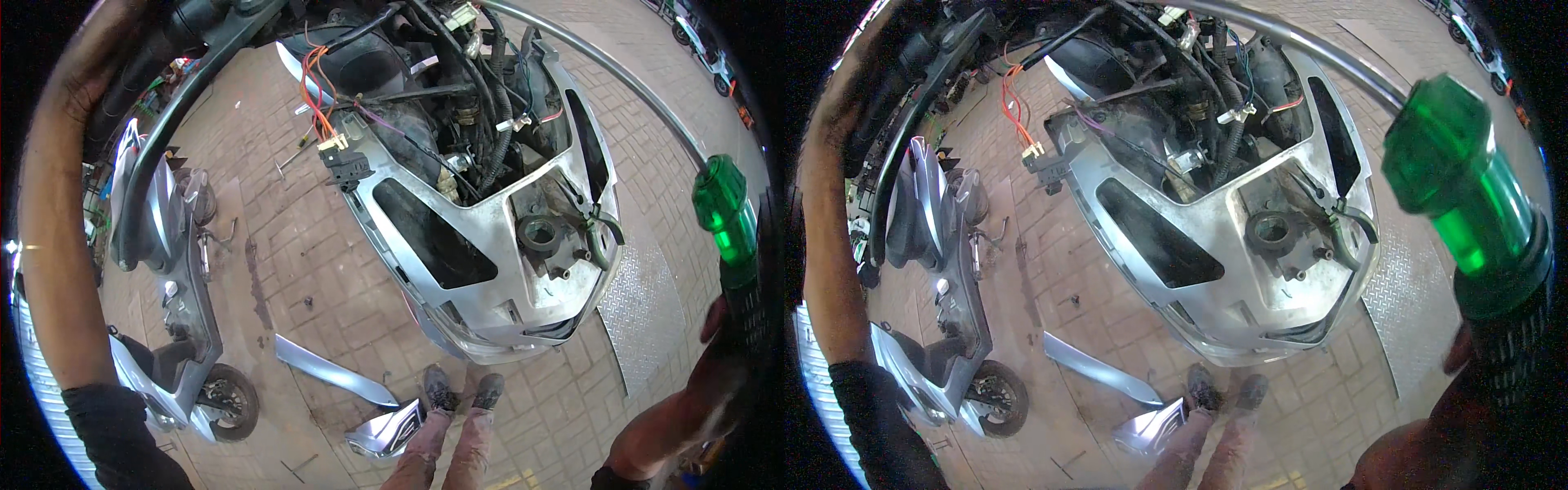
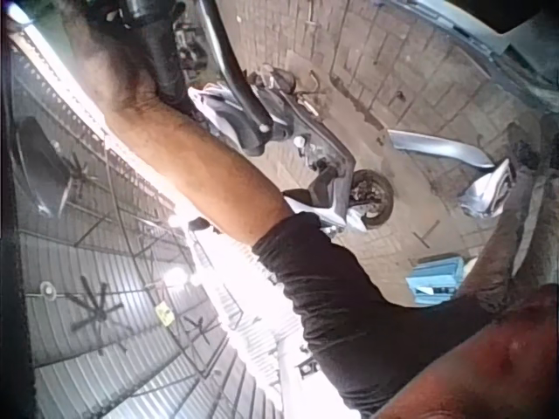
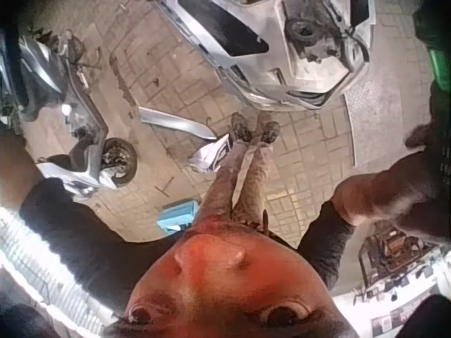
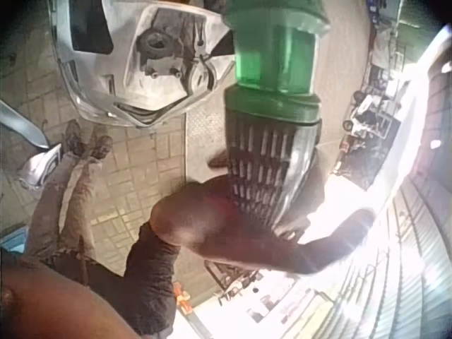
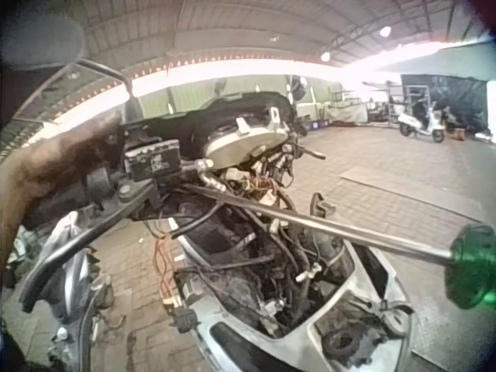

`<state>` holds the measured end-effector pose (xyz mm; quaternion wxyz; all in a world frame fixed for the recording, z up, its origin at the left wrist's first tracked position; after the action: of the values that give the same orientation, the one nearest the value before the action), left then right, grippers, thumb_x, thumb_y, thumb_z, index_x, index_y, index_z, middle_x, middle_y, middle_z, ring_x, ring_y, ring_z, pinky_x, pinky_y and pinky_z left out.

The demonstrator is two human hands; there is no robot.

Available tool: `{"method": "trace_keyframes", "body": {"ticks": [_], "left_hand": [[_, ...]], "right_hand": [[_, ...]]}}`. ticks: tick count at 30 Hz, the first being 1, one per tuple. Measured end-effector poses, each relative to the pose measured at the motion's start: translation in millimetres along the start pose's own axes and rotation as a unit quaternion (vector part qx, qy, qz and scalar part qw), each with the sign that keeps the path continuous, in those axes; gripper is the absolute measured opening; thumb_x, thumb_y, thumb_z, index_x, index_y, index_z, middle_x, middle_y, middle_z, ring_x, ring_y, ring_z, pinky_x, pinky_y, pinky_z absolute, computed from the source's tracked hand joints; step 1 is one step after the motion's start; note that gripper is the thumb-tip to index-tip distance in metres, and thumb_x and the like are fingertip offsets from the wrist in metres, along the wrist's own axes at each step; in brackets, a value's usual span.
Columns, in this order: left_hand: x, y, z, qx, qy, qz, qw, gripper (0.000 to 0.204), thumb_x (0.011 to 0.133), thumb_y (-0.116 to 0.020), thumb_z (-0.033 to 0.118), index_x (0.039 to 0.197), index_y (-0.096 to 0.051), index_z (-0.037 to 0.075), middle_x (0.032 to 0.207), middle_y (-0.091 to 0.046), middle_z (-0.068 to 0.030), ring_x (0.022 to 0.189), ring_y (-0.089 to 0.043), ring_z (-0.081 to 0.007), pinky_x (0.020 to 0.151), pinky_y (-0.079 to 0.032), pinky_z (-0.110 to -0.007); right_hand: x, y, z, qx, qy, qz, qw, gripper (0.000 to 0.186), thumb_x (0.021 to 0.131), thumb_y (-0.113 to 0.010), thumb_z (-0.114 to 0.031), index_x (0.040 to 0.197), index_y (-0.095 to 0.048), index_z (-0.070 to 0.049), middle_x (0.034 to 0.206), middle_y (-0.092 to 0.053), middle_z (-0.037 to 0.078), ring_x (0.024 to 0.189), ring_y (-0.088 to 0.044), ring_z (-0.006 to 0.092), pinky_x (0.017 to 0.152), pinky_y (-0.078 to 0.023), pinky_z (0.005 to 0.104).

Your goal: The person manipulates electrical wiring and connectors on the front of a motorcycle, uses a screwdriver to loosen internal components, and handles a detached silver plastic fairing.

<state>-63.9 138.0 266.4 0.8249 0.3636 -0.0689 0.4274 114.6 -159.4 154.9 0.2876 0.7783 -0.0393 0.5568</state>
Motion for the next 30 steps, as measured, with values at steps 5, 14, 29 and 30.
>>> {"method": "trace_keyframes", "body": {"ticks": [5,14,29,30], "left_hand": [[13.2,27.3,14.5,-0.017,0.130,0.125,0.983,0.048,0.087,-0.057,0.042,0.120,-0.050,0.007,0.099,-0.052,-0.0069,0.086,-0.051,-0.0187,0.080,-0.044,-0.033],[22.9,37.7,-16.9,-0.001,0.181,-0.123,0.976,0.053,0.089,-0.051,0.047,0.119,-0.056,0.003,0.112,-0.058,-0.0031,0.100,-0.053,-0.0123,0.089,-0.041,-0.028],[26.5,37.5,-18.5,0.016,0.172,-0.135,0.976,0.049,0.092,-0.050,0.041,0.116,-0.055,-0.001,0.101,-0.059,-0.0022,0.092,-0.053,-0.0106,0.083,-0.041,-0.026],[27.0,37.1,-17.0,0.016,0.170,-0.139,0.975,0.049,0.091,-0.051,0.041,0.117,-0.055,-0.001,0.102,-0.060,-0.0027,0.092,-0.054,-0.0109,0.082,-0.042,-0.026]], "right_hand": [[-14.6,35.4,30.7,0.133,0.038,-0.160,0.977,0.049,0.091,-0.050,-0.036,0.117,-0.050,0.006,0.103,-0.056,0.016,0.091,-0.056,0.0226,0.072,-0.048,0.0281],[5.9,14.7,11.8,0.442,-0.054,-0.206,0.872,0.068,0.063,-0.081,-0.012,0.120,-0.046,0.000,0.108,-0.050,0.015,0.082,-0.055,0.0228,0.067,-0.047,0.0285],[34.4,27.7,-7.2,0.287,0.060,-0.259,0.920,0.048,0.065,-0.071,0.004,0.109,-0.052,-0.001,0.091,-0.053,0.014,0.071,-0.057,0.0252,0.061,-0.048,0.0283],[33.3,28.3,-7.1,0.264,0.087,-0.243,0.929,0.049,0.064,-0.071,0.003,0.109,-0.053,-0.001,0.093,-0.054,0.016,0.073,-0.057,0.0270,0.064,-0.048,0.0291]]}}
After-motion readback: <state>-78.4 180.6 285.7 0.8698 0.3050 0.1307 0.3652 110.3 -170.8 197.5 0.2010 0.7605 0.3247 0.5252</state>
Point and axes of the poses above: each hand's wrist, its own x-axis towards the middle knuckle, its own y-axis out of the back of the hand, z = x × y, the point moved 1 cm from there along x, towards the middle knuckle
